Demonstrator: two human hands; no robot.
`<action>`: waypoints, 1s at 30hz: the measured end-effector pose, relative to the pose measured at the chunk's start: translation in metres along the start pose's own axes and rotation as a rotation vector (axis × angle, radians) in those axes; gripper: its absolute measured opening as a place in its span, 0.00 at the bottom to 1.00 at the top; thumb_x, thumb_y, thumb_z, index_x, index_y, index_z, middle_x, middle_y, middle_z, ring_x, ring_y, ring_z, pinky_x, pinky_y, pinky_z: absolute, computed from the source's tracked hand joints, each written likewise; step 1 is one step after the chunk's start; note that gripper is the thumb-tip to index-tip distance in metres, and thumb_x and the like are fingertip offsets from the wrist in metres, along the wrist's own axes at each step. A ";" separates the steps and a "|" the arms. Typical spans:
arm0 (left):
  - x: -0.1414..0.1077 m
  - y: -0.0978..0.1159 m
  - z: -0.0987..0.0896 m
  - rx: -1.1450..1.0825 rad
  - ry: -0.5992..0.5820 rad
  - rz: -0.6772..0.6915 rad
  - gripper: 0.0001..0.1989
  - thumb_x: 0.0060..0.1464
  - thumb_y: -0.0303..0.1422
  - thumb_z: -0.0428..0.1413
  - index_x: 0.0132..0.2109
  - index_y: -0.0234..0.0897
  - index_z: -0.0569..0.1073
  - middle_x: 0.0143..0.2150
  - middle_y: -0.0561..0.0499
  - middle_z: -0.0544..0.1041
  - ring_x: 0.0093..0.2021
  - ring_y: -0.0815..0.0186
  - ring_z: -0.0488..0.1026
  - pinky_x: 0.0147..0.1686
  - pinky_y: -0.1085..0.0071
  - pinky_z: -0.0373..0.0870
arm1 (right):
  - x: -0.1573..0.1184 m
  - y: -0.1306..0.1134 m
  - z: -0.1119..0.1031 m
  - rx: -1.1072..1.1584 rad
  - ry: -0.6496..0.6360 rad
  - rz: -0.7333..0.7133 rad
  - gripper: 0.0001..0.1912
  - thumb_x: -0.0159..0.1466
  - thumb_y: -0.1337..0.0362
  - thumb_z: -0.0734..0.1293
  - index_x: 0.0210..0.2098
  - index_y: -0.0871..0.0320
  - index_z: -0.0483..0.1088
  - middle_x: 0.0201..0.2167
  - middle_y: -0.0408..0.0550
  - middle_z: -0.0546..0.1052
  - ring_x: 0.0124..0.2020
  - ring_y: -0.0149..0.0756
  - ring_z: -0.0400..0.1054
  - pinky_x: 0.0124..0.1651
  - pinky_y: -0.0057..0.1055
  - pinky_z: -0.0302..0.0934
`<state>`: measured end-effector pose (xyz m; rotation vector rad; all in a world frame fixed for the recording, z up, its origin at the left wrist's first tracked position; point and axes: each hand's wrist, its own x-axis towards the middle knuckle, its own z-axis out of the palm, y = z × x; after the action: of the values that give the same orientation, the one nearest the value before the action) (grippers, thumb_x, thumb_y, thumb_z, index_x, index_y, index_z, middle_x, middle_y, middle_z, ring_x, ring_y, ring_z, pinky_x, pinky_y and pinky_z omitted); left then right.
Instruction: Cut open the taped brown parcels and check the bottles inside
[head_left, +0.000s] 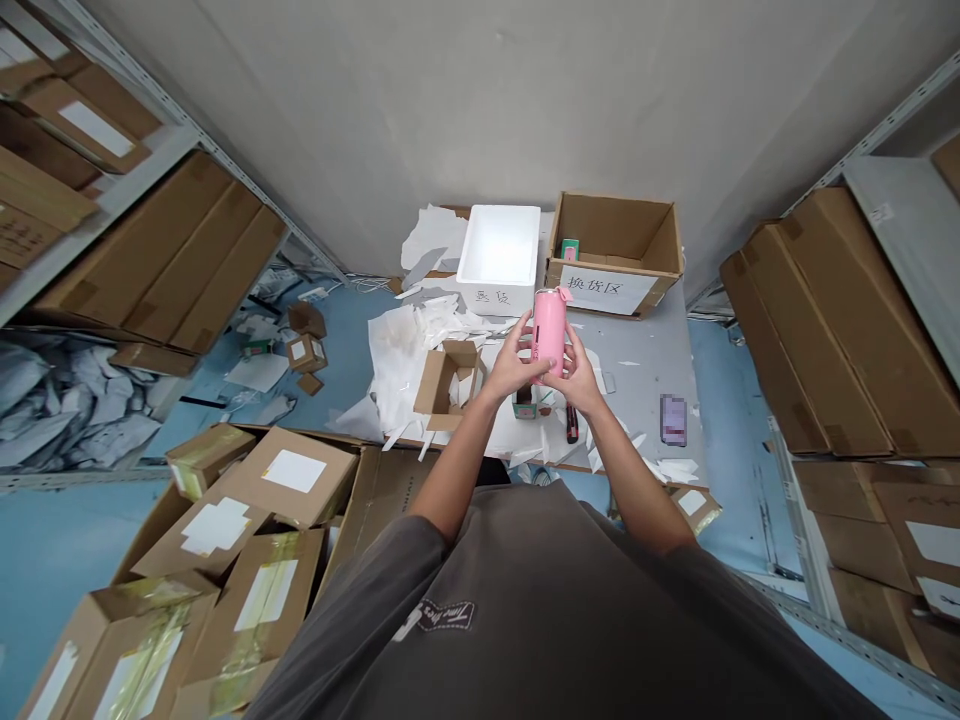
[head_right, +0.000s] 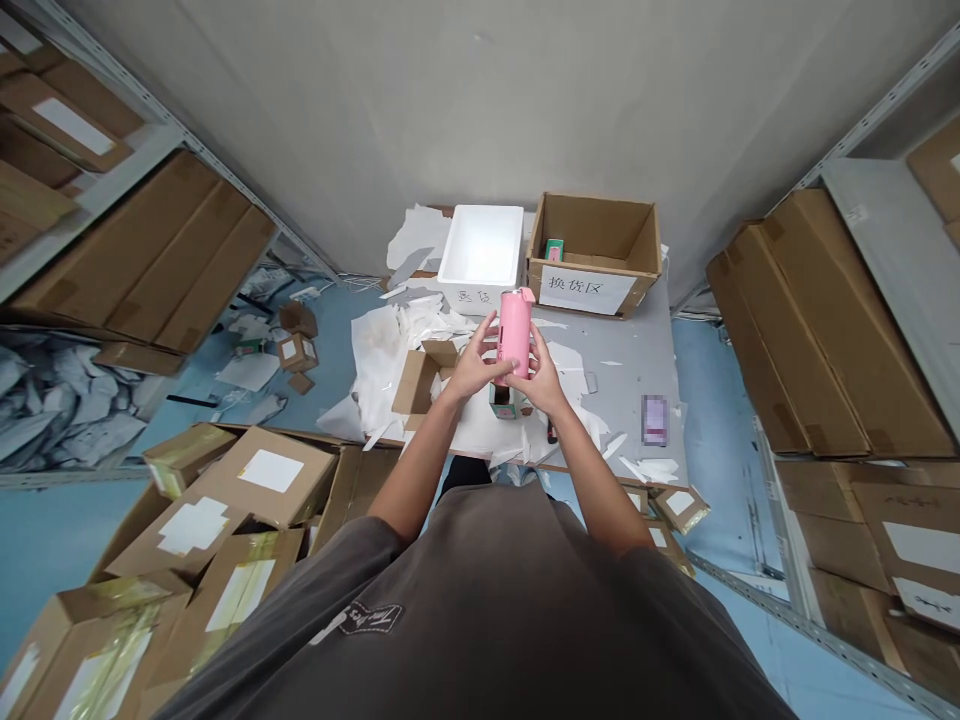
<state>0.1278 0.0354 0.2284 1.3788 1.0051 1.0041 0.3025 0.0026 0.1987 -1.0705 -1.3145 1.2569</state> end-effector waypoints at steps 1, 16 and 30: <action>-0.001 -0.002 -0.001 -0.002 0.006 -0.008 0.61 0.49 0.43 0.74 0.82 0.50 0.51 0.73 0.37 0.66 0.60 0.50 0.74 0.51 0.58 0.80 | -0.001 0.001 0.000 0.001 -0.005 0.004 0.66 0.57 0.44 0.81 0.83 0.39 0.41 0.75 0.57 0.65 0.62 0.54 0.76 0.55 0.50 0.79; -0.011 -0.010 0.004 0.028 0.006 0.012 0.68 0.49 0.52 0.75 0.84 0.54 0.41 0.80 0.37 0.58 0.70 0.44 0.69 0.63 0.48 0.75 | -0.019 -0.010 0.007 -0.553 0.070 -0.006 0.61 0.63 0.51 0.76 0.85 0.48 0.39 0.68 0.62 0.71 0.60 0.62 0.75 0.57 0.57 0.76; -0.004 0.007 0.016 -0.029 0.002 -0.004 0.70 0.47 0.47 0.77 0.83 0.58 0.40 0.77 0.38 0.61 0.64 0.49 0.74 0.58 0.52 0.79 | -0.030 -0.012 0.001 -0.723 0.171 -0.061 0.55 0.67 0.57 0.71 0.85 0.46 0.38 0.69 0.62 0.68 0.62 0.66 0.72 0.58 0.60 0.75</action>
<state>0.1423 0.0271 0.2351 1.3522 0.9908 1.0132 0.3059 -0.0281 0.2084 -1.5754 -1.6977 0.6161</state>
